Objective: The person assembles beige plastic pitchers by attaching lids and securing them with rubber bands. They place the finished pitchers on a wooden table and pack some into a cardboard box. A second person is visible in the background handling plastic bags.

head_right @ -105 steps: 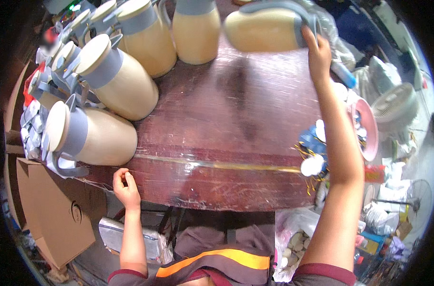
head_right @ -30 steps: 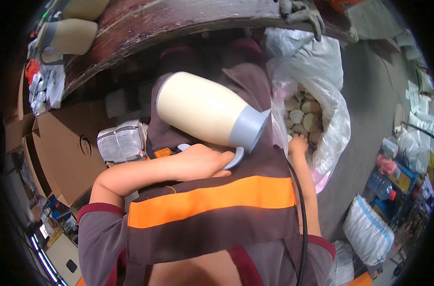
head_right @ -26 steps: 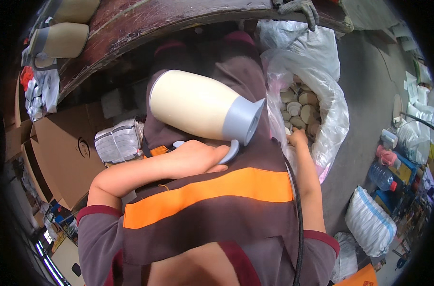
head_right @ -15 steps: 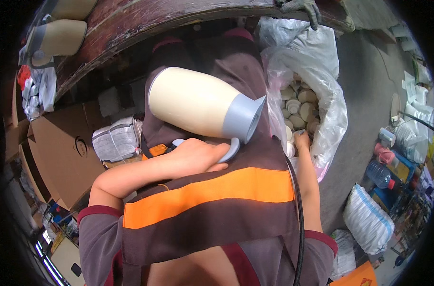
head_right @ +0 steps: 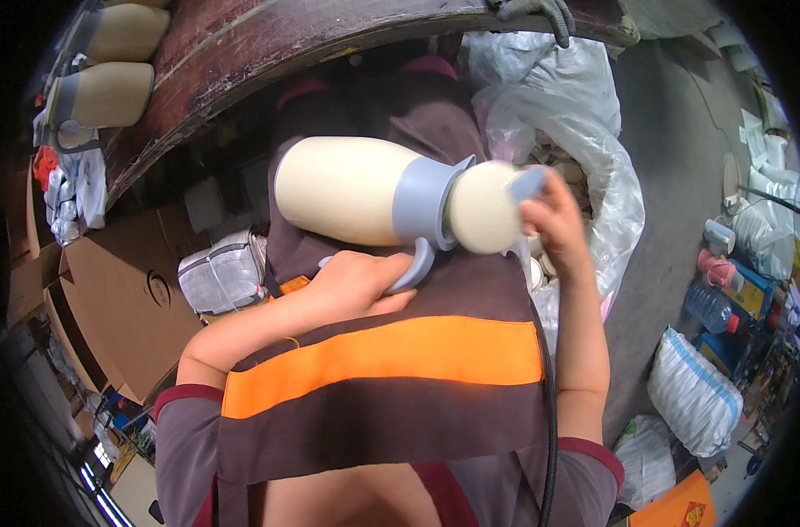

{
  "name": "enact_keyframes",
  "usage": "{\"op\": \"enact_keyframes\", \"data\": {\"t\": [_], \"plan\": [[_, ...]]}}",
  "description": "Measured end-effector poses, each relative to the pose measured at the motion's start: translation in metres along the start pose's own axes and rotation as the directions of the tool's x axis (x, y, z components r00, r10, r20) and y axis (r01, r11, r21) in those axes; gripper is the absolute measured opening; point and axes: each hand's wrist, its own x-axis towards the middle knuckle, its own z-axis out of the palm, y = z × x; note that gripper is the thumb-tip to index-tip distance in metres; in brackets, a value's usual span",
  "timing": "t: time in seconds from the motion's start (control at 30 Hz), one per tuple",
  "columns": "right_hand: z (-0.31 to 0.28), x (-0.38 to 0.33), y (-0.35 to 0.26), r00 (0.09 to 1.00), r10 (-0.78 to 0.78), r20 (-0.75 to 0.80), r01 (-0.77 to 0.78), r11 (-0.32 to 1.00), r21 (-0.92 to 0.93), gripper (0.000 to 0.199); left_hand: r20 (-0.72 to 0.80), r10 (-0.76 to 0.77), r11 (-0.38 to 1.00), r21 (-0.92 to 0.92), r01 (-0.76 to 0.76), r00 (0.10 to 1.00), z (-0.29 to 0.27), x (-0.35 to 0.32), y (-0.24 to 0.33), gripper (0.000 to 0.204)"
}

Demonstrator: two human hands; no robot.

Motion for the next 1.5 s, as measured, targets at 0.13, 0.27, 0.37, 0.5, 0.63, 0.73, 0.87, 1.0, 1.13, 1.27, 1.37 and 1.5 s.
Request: {"op": "enact_keyframes", "data": {"t": [0.13, 0.27, 0.37, 0.5, 0.63, 0.73, 0.87, 1.0, 1.13, 1.27, 1.37, 1.5], "plan": [[0.046, 0.014, -0.015, 0.992, -0.109, 0.058, 0.121, 0.961, -0.248, 0.062, -0.056, -0.028, 0.999, -0.027, 0.027, 0.998, -0.006, -0.001, 0.0, 0.022], [0.093, 0.002, -0.03, 0.976, -0.216, 0.027, 0.209, 0.897, -0.389, 0.075, -0.03, -0.086, 0.994, -0.063, 0.084, 0.996, -0.012, 0.002, 0.006, 0.022], [0.126, 0.013, -0.031, 0.828, -0.543, 0.138, 0.434, 0.465, -0.771, 0.065, 0.053, -0.077, 0.996, -0.041, 0.079, 0.996, -0.039, 0.0, -0.002, 0.024], [0.141, 0.029, -0.059, 0.53, -0.567, 0.631, 0.812, 0.125, -0.57, 0.043, -0.373, 0.015, 0.963, 0.256, 0.088, 0.928, -0.116, -0.008, -0.034, 0.03], [0.182, 0.028, -0.078, 0.026, -0.478, 0.878, 0.998, -0.044, -0.053, 0.024, -0.435, -0.228, 0.971, -0.163, 0.172, 0.871, -0.132, 0.023, -0.062, 0.017], [0.19, 0.037, -0.08, 0.092, -0.521, 0.849, 0.993, -0.016, -0.118, 0.026, -0.466, -0.286, 0.915, -0.391, 0.095, 0.837, -0.116, 0.035, -0.069, 0.013], [0.136, 0.097, -0.049, 0.811, -0.533, 0.242, 0.549, 0.549, -0.63, 0.04, -0.492, -0.126, 0.971, 0.116, 0.209, 0.861, -0.101, 0.014, -0.029, 0.019], [0.106, 0.124, -0.042, 0.876, -0.455, 0.16, 0.447, 0.641, -0.624, 0.06, -0.088, -0.058, 0.996, 0.066, 0.064, 0.994, -0.055, 0.022, -0.011, 0.028], [0.105, 0.089, -0.058, 0.67, -0.485, 0.562, 0.742, 0.437, -0.508, 0.068, -0.425, -0.149, 0.987, -0.113, 0.111, 0.893, -0.095, 0.009, -0.043, 0.025], [0.11, 0.08, -0.058, 0.425, -0.538, 0.728, 0.871, 0.025, -0.49, 0.075, -0.322, -0.264, 0.918, -0.374, 0.133, 0.909, -0.118, 0.005, -0.051, 0.02], [0.118, 0.085, -0.077, 0.335, -0.417, 0.845, 0.898, -0.131, -0.42, 0.071, -0.299, -0.148, 0.96, -0.274, 0.064, 0.943, -0.115, 0.013, -0.063, 0.026], [0.12, 0.1, -0.079, 0.297, -0.359, 0.885, 0.941, -0.049, -0.336, 0.07, -0.323, -0.113, 0.98, -0.19, 0.053, 0.94, -0.116, 0.016, -0.066, 0.03]]}}
